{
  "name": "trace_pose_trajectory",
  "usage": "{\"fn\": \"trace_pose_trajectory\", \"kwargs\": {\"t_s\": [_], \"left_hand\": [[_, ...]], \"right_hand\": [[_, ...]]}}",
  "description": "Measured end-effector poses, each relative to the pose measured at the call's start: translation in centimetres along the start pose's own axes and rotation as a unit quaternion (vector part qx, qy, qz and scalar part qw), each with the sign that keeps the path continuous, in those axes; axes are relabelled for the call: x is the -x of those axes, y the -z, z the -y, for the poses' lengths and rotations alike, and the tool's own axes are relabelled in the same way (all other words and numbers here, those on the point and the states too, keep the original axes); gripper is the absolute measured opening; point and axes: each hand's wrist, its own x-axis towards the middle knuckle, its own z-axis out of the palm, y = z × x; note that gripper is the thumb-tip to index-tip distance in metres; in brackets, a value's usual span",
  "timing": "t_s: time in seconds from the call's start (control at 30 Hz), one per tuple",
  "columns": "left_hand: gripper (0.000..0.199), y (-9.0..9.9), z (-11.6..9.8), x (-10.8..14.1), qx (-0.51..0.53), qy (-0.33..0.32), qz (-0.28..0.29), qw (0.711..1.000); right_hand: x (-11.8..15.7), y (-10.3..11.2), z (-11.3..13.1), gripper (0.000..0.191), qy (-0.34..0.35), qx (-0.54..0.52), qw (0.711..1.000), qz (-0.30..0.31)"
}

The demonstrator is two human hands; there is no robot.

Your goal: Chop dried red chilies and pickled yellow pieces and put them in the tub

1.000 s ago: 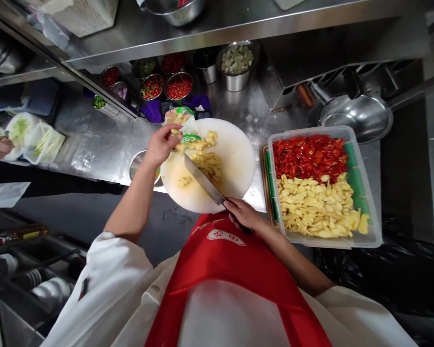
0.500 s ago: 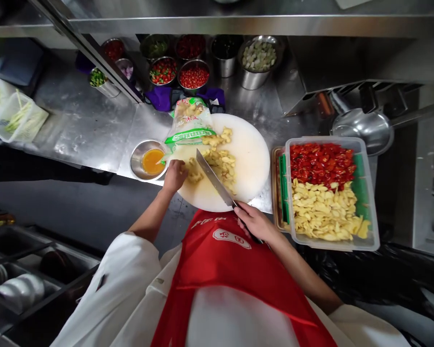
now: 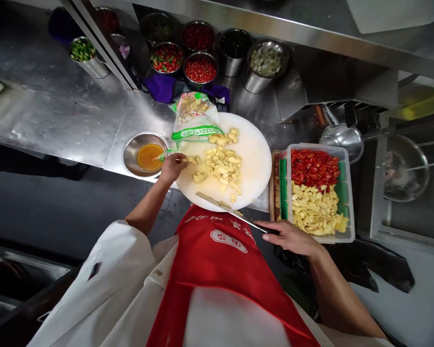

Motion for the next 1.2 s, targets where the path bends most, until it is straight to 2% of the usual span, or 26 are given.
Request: {"fn": "trace_pose_trajectory", "kwargs": {"t_s": [0.07, 0.1, 0.17, 0.23, 0.3, 0.37, 0.47, 0.63, 0.73, 0.8, 0.87, 0.97, 1.07, 1.2], "left_hand": [[0.026, -1.1, -0.6, 0.4, 0.006, 0.01, 0.012, 1.0], [0.021, -1.6, -0.9, 0.7, -0.02, -0.01, 0.012, 1.0], [0.013, -2.5, -1.3, 1.2, -0.101, -0.083, 0.002, 0.991], [0.015, -2.9, -1.4, 1.6, -0.154, -0.169, 0.001, 0.973], [0.023, -3.1, -1.2, 2.1, -0.165, -0.241, 0.027, 0.956], [0.031, -3.3, -0.8, 2.8, -0.173, -0.28, 0.059, 0.943], [0.03, -4.2, -0.6, 4.7, -0.205, -0.252, 0.053, 0.944], [0.034, -6.3, -0.5, 8.2, -0.217, -0.138, -0.057, 0.965], [0.034, -6.2, -0.1, 9.1, -0.204, -0.149, -0.079, 0.964], [0.028, -5.4, 0.3, 9.1, -0.2, -0.198, -0.036, 0.959], [0.024, -4.5, 0.3, 8.7, -0.2, -0.248, 0.034, 0.947], [0.023, -3.2, -0.1, 7.7, -0.201, -0.279, 0.099, 0.934], [0.024, -2.5, -0.8, 6.6, -0.203, -0.293, 0.137, 0.924], [0.022, -2.5, -1.7, 6.4, -0.208, -0.317, 0.144, 0.914]], "right_hand": [[-0.5, -0.2, -1.0, 0.065, -0.035, -0.033, 0.999, 0.007], [-0.6, -0.2, -1.4, 0.069, -0.044, -0.049, 0.998, 0.001], [-0.7, 0.1, -2.2, 0.073, -0.039, -0.075, 0.996, -0.02], [-0.6, 0.7, -2.7, 0.074, -0.026, -0.089, 0.995, -0.035], [-0.4, 1.2, -2.8, 0.074, -0.019, -0.093, 0.995, -0.037], [-0.3, 1.5, -2.7, 0.073, -0.017, -0.089, 0.995, -0.031], [-0.5, 1.3, -2.1, 0.071, -0.004, -0.084, 0.996, -0.025], [-2.2, -0.4, -0.2, 0.07, 0.042, -0.099, 0.994, -0.008], [-3.7, -1.1, 0.7, 0.067, 0.048, -0.096, 0.994, 0.009], [-4.6, -1.1, 0.9, 0.066, 0.045, -0.077, 0.996, 0.022], [-5.2, -0.9, 1.2, 0.064, 0.044, -0.033, 0.998, 0.018], [-5.5, -0.6, 2.1, 0.06, 0.058, 0.075, 0.995, -0.028], [-5.1, -0.6, 3.6, 0.057, 0.107, 0.161, 0.979, -0.067], [-3.7, -0.7, 4.6, 0.054, 0.149, 0.197, 0.967, -0.054]]}}
